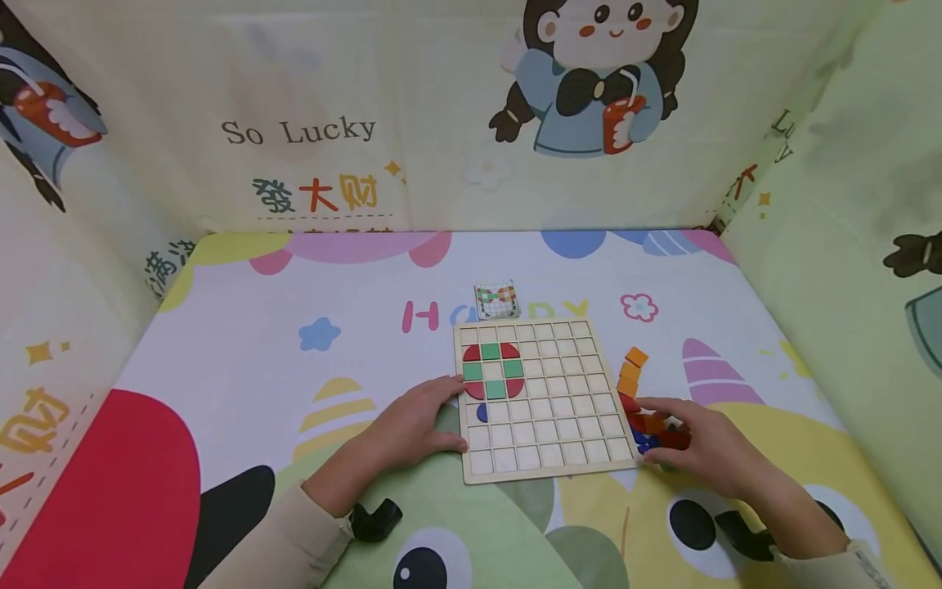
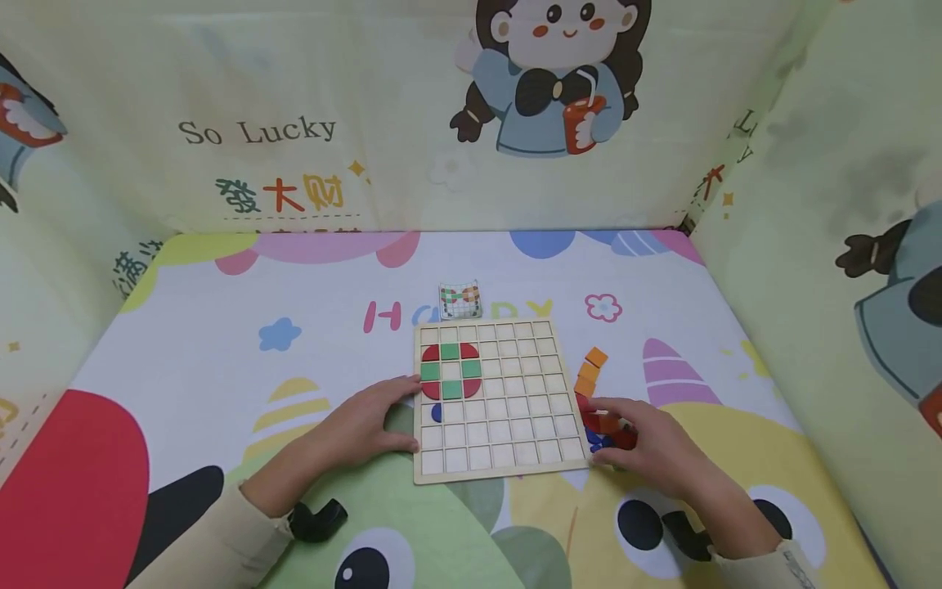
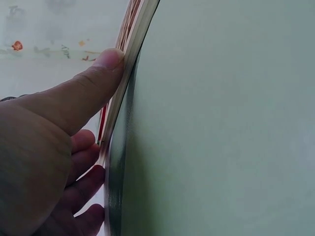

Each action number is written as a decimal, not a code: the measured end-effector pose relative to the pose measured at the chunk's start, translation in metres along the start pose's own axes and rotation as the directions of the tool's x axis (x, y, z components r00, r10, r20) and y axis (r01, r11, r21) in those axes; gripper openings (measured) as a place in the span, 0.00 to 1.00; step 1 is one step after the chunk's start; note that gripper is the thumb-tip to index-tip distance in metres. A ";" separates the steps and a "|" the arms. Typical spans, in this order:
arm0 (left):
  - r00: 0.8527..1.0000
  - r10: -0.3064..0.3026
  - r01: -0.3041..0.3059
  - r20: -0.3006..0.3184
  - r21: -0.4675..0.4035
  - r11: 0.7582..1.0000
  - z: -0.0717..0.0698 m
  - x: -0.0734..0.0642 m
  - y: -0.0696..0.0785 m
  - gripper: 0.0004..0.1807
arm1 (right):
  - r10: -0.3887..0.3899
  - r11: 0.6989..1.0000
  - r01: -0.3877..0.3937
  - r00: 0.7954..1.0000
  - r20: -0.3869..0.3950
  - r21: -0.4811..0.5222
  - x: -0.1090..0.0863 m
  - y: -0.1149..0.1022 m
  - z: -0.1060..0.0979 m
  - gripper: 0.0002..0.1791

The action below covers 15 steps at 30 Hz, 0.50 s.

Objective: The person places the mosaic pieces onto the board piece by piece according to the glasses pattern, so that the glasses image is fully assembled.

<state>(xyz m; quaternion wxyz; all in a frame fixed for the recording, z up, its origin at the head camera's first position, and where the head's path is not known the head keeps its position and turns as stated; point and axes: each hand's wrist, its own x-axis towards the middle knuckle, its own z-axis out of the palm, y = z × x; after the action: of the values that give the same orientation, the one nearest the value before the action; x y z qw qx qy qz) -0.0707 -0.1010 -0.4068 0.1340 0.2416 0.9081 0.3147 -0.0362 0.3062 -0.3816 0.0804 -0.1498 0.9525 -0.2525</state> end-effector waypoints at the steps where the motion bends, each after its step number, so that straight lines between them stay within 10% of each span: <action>1: 1.000 0.001 -0.001 0.000 0.000 1.000 0.000 0.000 0.000 0.44 | 0.007 1.000 -0.007 1.000 0.000 -0.007 -0.002 0.001 0.000 0.37; 15: 1.000 -0.013 0.013 0.012 0.005 1.000 0.000 0.001 0.000 0.44 | 0.026 0.997 -0.028 0.999 -0.025 -0.078 -0.013 0.013 0.004 0.43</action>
<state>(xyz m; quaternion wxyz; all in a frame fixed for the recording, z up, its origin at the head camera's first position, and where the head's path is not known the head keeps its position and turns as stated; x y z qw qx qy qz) -0.0713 -0.1003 -0.4069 0.1408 0.2378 0.9096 0.3103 -0.0267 0.3193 -0.3906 0.0666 -0.1367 0.9645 -0.2157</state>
